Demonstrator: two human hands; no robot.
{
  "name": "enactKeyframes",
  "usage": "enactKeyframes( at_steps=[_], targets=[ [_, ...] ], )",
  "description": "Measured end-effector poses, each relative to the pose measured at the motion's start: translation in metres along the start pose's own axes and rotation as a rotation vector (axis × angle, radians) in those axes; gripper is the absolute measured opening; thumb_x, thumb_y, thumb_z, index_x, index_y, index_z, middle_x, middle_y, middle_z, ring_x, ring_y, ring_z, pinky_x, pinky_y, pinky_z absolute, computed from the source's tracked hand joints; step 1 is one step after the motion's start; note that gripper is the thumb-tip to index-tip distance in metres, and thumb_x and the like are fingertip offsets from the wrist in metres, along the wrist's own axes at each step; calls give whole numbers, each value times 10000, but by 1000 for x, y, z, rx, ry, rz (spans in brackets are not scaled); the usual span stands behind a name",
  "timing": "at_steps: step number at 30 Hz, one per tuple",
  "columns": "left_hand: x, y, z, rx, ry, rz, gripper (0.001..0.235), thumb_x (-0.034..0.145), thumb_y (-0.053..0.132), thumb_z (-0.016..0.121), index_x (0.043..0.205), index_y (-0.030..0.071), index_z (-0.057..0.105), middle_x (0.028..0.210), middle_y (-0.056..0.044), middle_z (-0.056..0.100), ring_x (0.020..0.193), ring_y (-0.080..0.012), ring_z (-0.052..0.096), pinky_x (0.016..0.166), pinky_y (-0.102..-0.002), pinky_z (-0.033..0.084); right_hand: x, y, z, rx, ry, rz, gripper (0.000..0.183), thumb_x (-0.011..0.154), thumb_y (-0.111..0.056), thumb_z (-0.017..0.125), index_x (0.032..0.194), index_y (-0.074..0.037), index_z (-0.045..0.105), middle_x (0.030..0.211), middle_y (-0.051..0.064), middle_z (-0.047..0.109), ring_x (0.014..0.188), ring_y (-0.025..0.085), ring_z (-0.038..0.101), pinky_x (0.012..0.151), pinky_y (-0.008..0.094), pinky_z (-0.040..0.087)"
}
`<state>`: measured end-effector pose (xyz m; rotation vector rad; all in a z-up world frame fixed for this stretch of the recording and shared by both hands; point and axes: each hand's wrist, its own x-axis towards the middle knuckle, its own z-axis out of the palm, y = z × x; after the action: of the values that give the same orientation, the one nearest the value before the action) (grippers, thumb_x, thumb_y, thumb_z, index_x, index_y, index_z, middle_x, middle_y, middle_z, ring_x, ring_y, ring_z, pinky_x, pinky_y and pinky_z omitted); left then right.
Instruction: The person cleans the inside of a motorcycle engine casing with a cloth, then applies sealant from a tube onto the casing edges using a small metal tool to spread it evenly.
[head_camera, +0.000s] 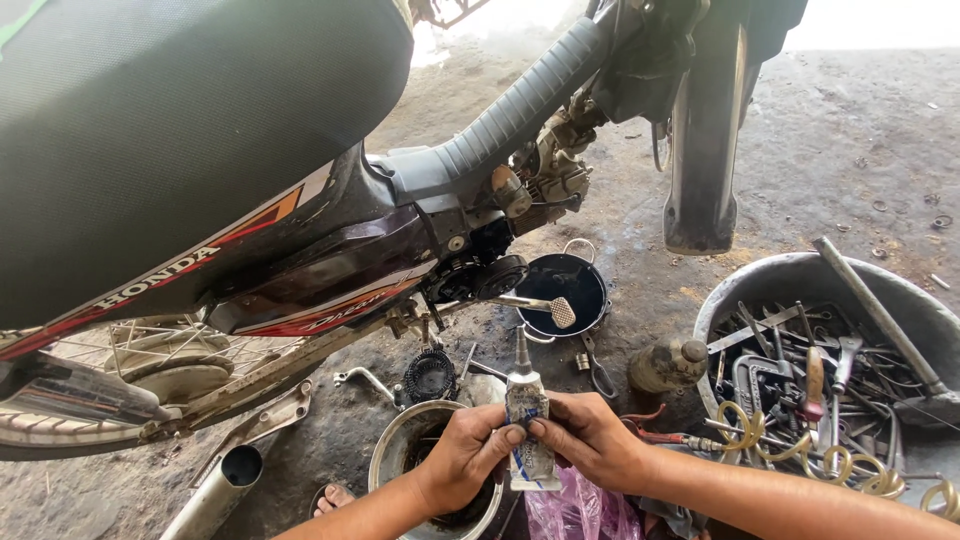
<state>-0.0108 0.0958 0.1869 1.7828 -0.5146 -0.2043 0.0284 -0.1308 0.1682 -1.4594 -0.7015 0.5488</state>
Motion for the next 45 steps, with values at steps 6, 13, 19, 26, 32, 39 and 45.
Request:
enactKeyframes(
  at_steps=[6, 13, 19, 26, 32, 39, 45],
  targets=[
    [-1, 12, 2, 25, -15, 37, 248, 1084, 223, 569, 1047, 2, 676, 826, -100, 646, 724, -191, 634, 650, -327, 505, -9, 15, 3, -22, 12, -21, 187, 1050, -156, 582, 1018, 12, 656, 676, -14, 568, 561, 60, 500, 501, 266, 425],
    [1, 20, 0, 80, -81, 96, 203, 1072, 189, 591, 1061, 9, 684, 901, -126, 675, 810, -214, 677, 711, -326, 536, -14, 17, 6, -82, 53, -190, 198, 1046, -134, 578, 992, 22, 687, 688, 14, 585, 588, 83, 511, 526, 290, 436],
    [1, 16, 0, 14, -52, 26, 192, 1046, 175, 619, 1068, -3, 687, 898, -120, 697, 800, -193, 683, 715, -318, 544, -10, 20, 0, -23, -12, -64, 176, 1053, -135, 588, 1061, 20, 672, 721, -6, 572, 630, 58, 485, 554, 270, 426],
    [11, 11, -7, 75, -35, 51, 177, 1028, 156, 651, 1068, -2, 721, 866, -90, 733, 780, -156, 709, 685, -312, 556, -6, 13, 3, -80, 118, -32, 190, 1015, -126, 603, 1128, 13, 664, 746, -5, 600, 672, 41, 480, 572, 239, 446],
    [13, 16, -8, -377, -106, -609, 176, 942, 122, 733, 1058, -9, 740, 757, -29, 716, 567, -94, 638, 466, -253, 494, 3, 8, 9, -10, 246, 2, 180, 1007, -147, 624, 1080, 15, 645, 823, -11, 678, 746, 37, 544, 625, 238, 507],
    [9, -1, -8, -272, 17, -523, 208, 972, 169, 721, 1046, -21, 761, 770, -37, 696, 577, -86, 635, 498, -239, 543, 1, 23, 9, 290, 49, 384, 236, 975, -218, 681, 1044, 7, 698, 747, -19, 631, 627, 56, 553, 557, 251, 471],
    [8, 7, -5, -521, 28, -611, 177, 909, 98, 732, 1052, -6, 732, 879, -31, 741, 768, -89, 698, 694, -264, 590, -3, 25, 14, 283, 113, 327, 239, 990, -245, 654, 1009, -10, 694, 697, -24, 616, 583, 50, 530, 506, 244, 430]
  ],
)
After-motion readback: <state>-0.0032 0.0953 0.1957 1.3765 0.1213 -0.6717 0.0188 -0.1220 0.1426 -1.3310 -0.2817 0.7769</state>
